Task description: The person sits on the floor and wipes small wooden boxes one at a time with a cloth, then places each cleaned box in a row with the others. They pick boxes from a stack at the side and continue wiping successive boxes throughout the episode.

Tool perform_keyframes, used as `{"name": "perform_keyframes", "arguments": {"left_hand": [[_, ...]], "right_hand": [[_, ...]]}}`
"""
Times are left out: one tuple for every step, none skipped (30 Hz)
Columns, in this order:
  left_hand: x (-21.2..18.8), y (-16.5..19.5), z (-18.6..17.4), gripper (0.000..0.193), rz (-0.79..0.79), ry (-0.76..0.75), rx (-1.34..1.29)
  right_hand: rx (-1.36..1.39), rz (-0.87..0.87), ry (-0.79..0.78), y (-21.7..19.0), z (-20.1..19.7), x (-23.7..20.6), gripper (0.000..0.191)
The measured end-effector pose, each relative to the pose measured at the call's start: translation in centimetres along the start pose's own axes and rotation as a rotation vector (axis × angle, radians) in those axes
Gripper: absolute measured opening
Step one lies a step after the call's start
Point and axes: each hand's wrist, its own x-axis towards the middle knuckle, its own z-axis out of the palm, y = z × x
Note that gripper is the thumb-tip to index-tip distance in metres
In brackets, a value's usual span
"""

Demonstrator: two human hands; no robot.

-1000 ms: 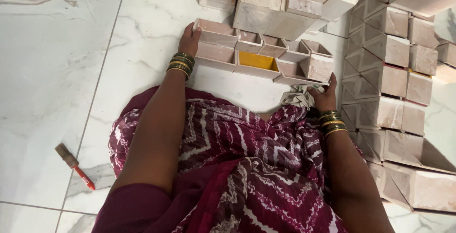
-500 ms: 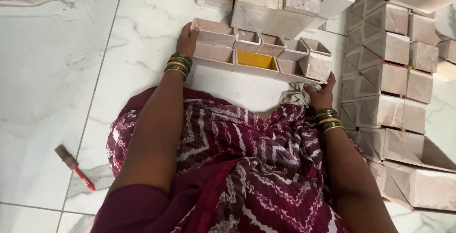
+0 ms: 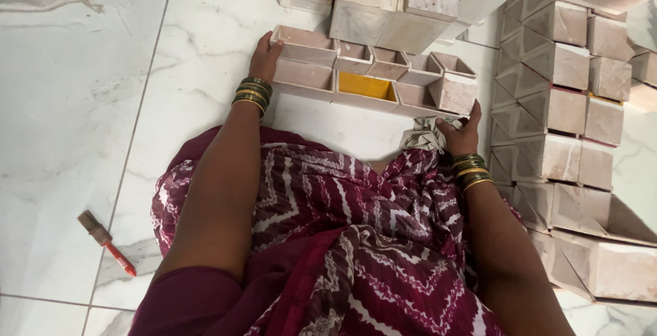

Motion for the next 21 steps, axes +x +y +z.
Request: {"name": "perform_keyframes", "arguments": {"left_hand": [[0.0,0.1,0.1,0.069,-0.003,-0.007,-0.032],[0.0,0.1,0.1,0.069,-0.002,-0.010,-0.034],[0.0,0.2,0.1,0.068,-0.001,-0.012,-0.037],[-0.1,0.3,0.2,0.068,-0.001,-0.015,-0.039],[-0.1,0.4,0.2,0.068,-0.005,-0.010,-0.046],[-0.2,0.5,0.1,0.068,-0.009,-0.005,-0.053],[-0.2,0.6,0.1,0.068,-0.014,0.001,-0.060],[-0.1,0.7,0.1,0.068,-0.019,0.007,-0.066],[-0.1,0.7,0.1,0.068,-0.024,0.013,-0.071],[0.0,0.8,0.0,0.069,-0.030,0.019,-0.077],[0.1,0.7,0.0,0.068,-0.042,0.031,-0.076],[0.2,0.7,0.0,0.068,-0.055,0.044,-0.075],[0.3,0.7,0.0,0.068,-0.068,0.057,-0.075],[0.4,0.6,0.0,0.068,-0.043,0.070,-0.056],[0.5,0.6,0.0,0.068,-0.019,0.082,-0.038],[0.5,0.6,0.0,0.067,0.006,0.095,-0.020],[0.4,0.7,0.1,0.069,-0.031,0.112,0.019],[0.4,0.8,0.2,0.071,-0.067,0.128,0.057],[0.3,1.0,0.3,0.073,-0.103,0.144,0.096],[0.1,1.1,0.4,0.072,-0.099,0.200,0.200],[-0.2,1.3,0.5,0.072,-0.093,0.254,0.304]], "right_hand": [[-0.003,0.017,-0.001,0.1,-0.1,0.1,0.108],[-0.006,0.034,-0.003,0.1,-0.1,0.1,0.108],[0.006,0.040,-0.008,0.2,-0.2,0.1,0.108],[0.019,0.046,-0.013,0.2,-0.2,0.1,0.109],[0.031,0.051,-0.019,0.3,-0.3,0.2,0.109],[0.021,0.047,-0.017,0.3,-0.3,0.2,0.110],[0.011,0.043,-0.015,0.4,-0.4,0.2,0.111],[0.001,0.039,-0.013,0.4,-0.4,0.3,0.112],[-0.026,0.090,-0.008,0.4,-0.5,0.3,0.113],[-0.053,0.141,-0.003,0.4,-0.7,0.5,0.115],[-0.080,0.192,0.003,0.4,-0.9,0.6,0.117],[-0.034,0.186,0.000,0.4,-1.0,0.7,0.120],[0.013,0.180,-0.003,0.3,-1.4,0.9,0.122],[0.060,0.174,-0.005,0.2,-1.5,0.9,0.124],[-0.030,0.207,0.027,0.1,-1.8,1.0,0.123],[-0.119,0.239,0.059,0.0,-2.3,1.0,0.121],[-0.208,0.271,0.091,-0.2,-2.6,1.0,0.120],[-0.242,0.229,0.142,-0.3,-2.8,0.9,0.113],[-0.276,0.186,0.194,-0.4,-3.0,0.9,0.106],[-0.311,0.143,0.248,-0.5,-3.2,0.8,0.100],[-0.383,0.072,0.265,-0.6,-3.1,0.8,0.090]]}}
